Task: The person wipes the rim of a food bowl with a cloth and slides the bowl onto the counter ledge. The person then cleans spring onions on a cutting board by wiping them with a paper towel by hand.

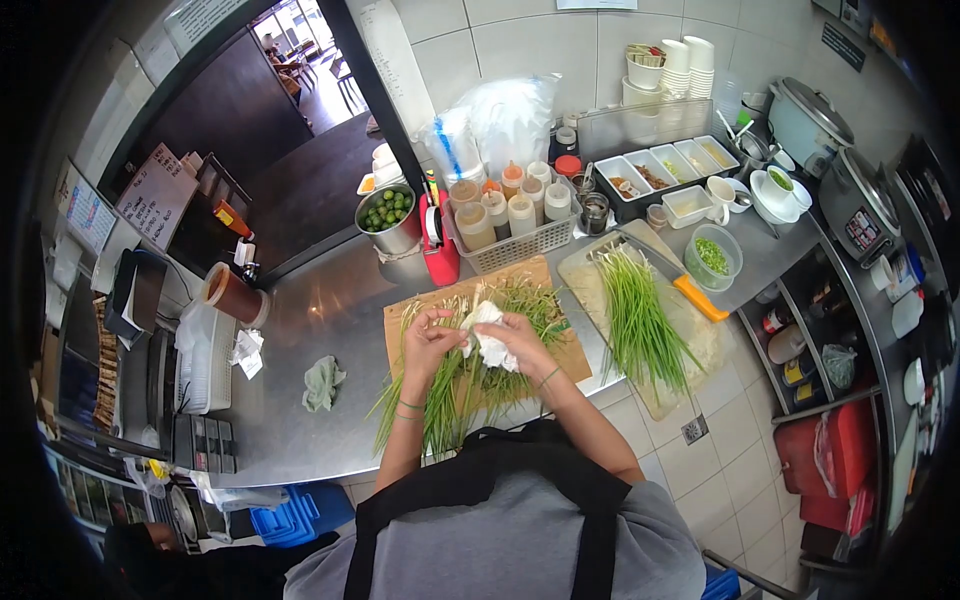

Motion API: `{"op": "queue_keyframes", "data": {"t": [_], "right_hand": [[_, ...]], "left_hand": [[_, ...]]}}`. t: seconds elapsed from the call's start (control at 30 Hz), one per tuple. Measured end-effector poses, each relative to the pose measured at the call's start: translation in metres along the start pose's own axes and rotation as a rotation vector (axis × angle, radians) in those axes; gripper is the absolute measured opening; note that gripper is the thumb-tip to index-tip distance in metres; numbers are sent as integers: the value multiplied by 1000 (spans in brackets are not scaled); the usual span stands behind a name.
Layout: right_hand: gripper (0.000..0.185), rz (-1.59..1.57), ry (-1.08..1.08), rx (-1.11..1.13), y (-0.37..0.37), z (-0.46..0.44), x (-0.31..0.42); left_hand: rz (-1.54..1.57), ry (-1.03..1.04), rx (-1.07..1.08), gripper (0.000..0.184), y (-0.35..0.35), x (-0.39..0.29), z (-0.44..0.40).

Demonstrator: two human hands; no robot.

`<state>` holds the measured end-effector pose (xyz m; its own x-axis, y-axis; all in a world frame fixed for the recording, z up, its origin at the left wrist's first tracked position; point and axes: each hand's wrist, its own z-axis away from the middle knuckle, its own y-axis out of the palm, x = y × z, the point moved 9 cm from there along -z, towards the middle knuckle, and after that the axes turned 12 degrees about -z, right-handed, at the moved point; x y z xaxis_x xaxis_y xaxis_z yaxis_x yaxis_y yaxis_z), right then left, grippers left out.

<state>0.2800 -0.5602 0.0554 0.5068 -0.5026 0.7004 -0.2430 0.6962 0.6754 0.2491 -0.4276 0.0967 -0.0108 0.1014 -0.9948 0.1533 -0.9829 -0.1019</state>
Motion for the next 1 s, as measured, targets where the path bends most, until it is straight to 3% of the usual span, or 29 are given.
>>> {"op": "queue_keyframes", "data": {"t": [0.23,0.5,0.6,0.7,0.8,0.9,1.0], "right_hand": [[15,-13,-108,-113,-27,-23,12],[15,59,-178,-202,-68,-56,21],[14,407,-378,-290,-89,-66,35],[20,1090,-399,-192,-78,-65,50],[24,1062,-526,-179,-56,-48,62],[23,400,-371,-206,-59,-40,37],[20,108,14,-57,-1,-3,5]], "left_hand": [[31,-92,141,36,2,17,12],[49,-166,142,34,-13,38,42],[22,-185,134,30,-26,43,56],[8,-198,101,27,-36,42,63],[14,-202,59,25,-42,34,58],[65,-176,26,23,-38,28,42],[61,-131,62,21,-21,28,25]]}}
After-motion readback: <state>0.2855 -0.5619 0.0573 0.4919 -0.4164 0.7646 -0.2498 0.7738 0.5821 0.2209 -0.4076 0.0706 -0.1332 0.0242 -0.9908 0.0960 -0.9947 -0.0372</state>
